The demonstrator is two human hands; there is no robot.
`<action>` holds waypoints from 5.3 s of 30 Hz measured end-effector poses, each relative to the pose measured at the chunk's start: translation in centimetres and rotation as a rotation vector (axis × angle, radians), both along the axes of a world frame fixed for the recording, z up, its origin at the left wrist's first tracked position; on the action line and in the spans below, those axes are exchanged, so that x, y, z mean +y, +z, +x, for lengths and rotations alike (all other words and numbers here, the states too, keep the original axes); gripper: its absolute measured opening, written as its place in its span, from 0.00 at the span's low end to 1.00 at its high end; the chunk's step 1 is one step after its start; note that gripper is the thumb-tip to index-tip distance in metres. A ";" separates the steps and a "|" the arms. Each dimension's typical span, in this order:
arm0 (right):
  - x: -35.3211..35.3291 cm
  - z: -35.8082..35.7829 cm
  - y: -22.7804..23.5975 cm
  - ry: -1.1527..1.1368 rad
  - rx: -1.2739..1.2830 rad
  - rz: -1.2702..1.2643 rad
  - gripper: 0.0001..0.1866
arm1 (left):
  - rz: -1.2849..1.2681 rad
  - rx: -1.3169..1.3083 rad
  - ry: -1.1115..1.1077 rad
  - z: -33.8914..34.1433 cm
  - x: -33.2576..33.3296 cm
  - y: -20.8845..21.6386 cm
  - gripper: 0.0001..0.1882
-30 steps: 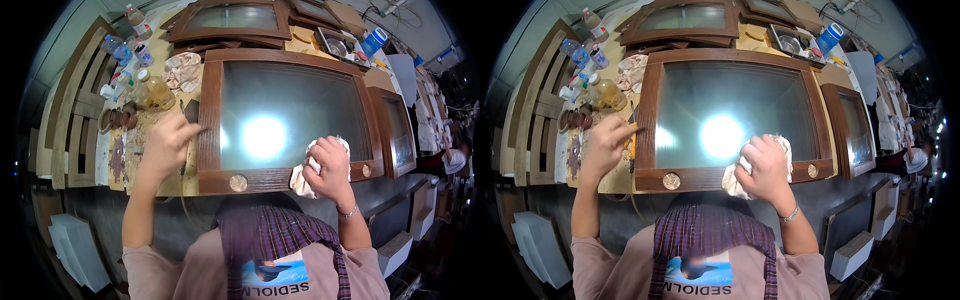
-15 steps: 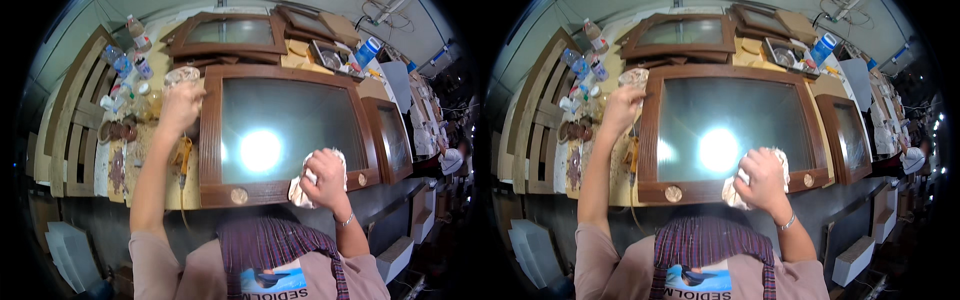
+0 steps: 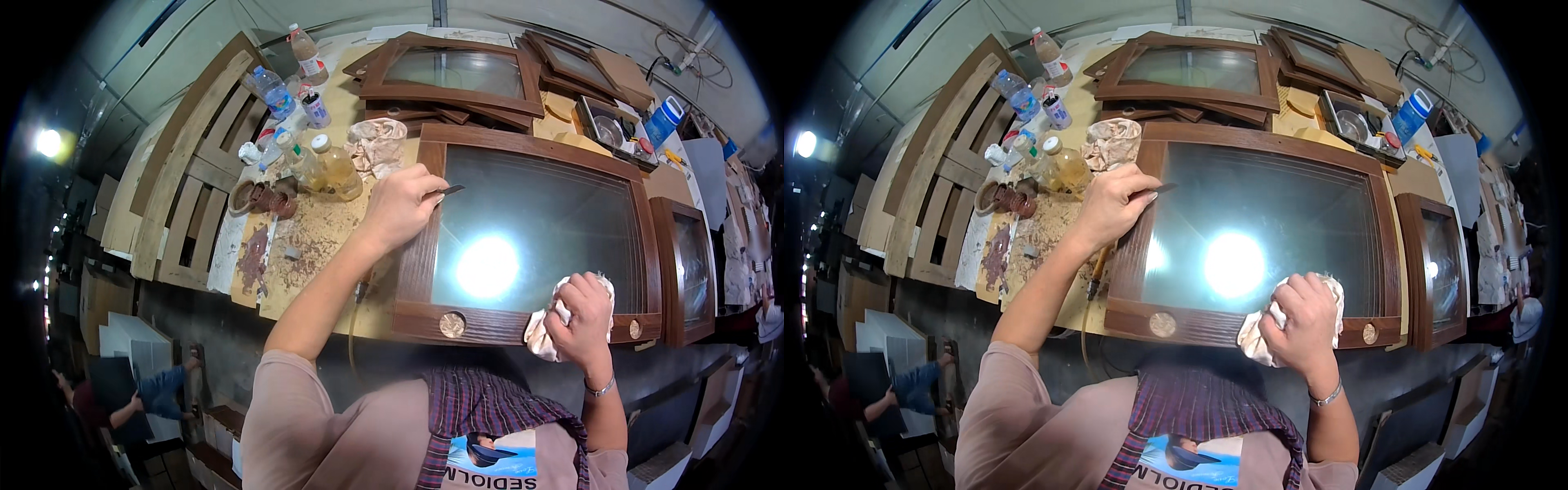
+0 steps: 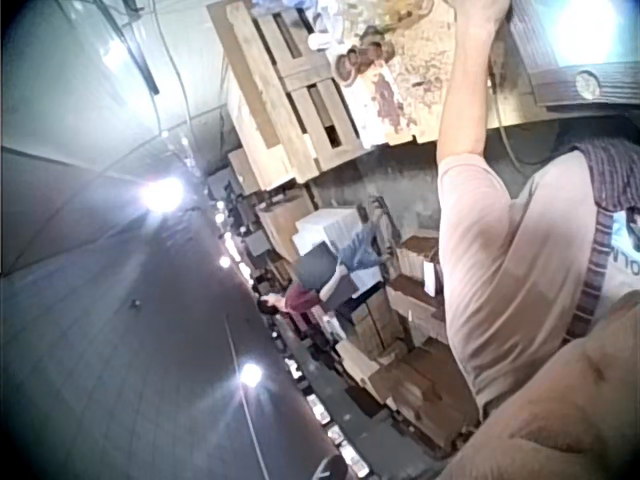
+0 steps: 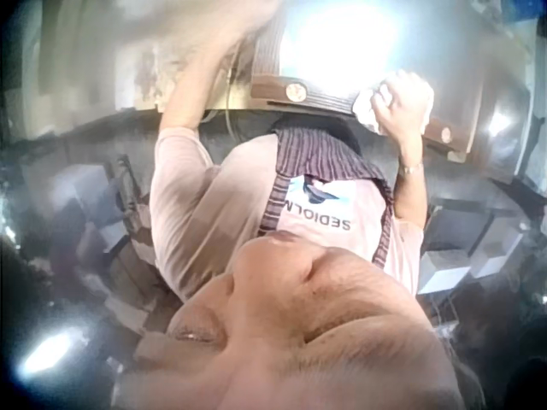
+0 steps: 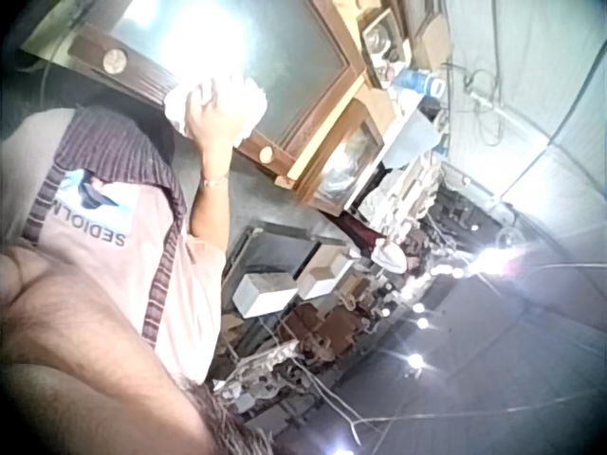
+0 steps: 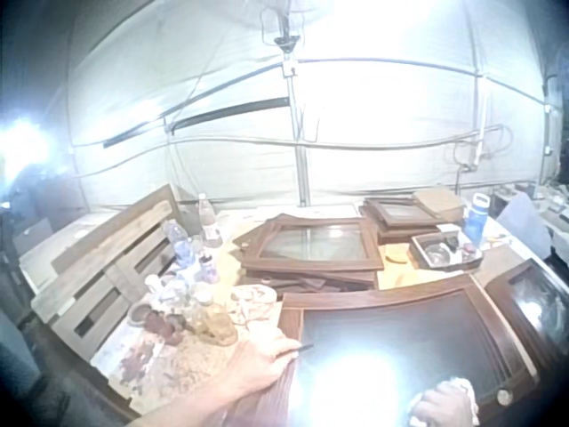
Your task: The person wipes the glass surface of several wooden frames with a cloth, peels a sticker off a paper, applies liquid from a bottle, and uses a block to clean the frame edges.
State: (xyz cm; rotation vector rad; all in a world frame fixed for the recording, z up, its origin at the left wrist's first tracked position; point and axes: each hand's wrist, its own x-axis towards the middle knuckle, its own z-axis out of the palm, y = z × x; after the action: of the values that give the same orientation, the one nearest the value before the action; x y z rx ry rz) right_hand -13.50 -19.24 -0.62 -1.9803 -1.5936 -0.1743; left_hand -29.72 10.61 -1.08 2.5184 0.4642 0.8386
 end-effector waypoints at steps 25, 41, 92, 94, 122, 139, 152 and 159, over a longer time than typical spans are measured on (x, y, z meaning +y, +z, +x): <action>-29.0 20.6 -1.9 -0.409 0.328 0.197 0.08 | 0.269 0.040 -0.380 37.1 -19.5 -1.4 0.09; -29.3 24.1 -4.5 -0.361 0.383 0.145 0.07 | 0.242 0.123 -0.374 32.9 -21.9 2.1 0.09; -25.9 25.9 -7.2 -0.160 0.409 -0.061 0.09 | 0.249 0.138 -0.372 31.6 -23.2 1.1 0.12; -26.2 26.0 -7.4 -0.171 0.408 -0.057 0.09 | 0.203 0.186 -0.524 30.2 -26.3 2.0 0.14; -25.2 24.3 -7.4 -0.107 0.376 -0.100 0.09 | 0.603 0.050 -0.321 31.9 -21.8 0.2 0.18; -24.2 24.3 -8.5 -0.065 0.352 -0.159 0.08 | 0.545 0.325 -0.539 28.0 -30.8 9.3 0.08; -20.4 25.8 -8.6 0.052 0.403 -0.214 0.09 | 0.930 0.328 -0.224 16.4 -34.8 21.1 0.07; -20.0 25.8 -9.9 0.009 0.472 -0.169 0.11 | 0.406 0.149 -0.321 23.0 -29.3 9.1 0.07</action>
State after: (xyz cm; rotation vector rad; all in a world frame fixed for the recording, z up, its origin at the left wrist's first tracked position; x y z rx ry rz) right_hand 12.35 -39.20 -10.53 -1.9511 -1.3389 0.4164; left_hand -6.75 -18.66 8.06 2.9305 -0.0823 0.6749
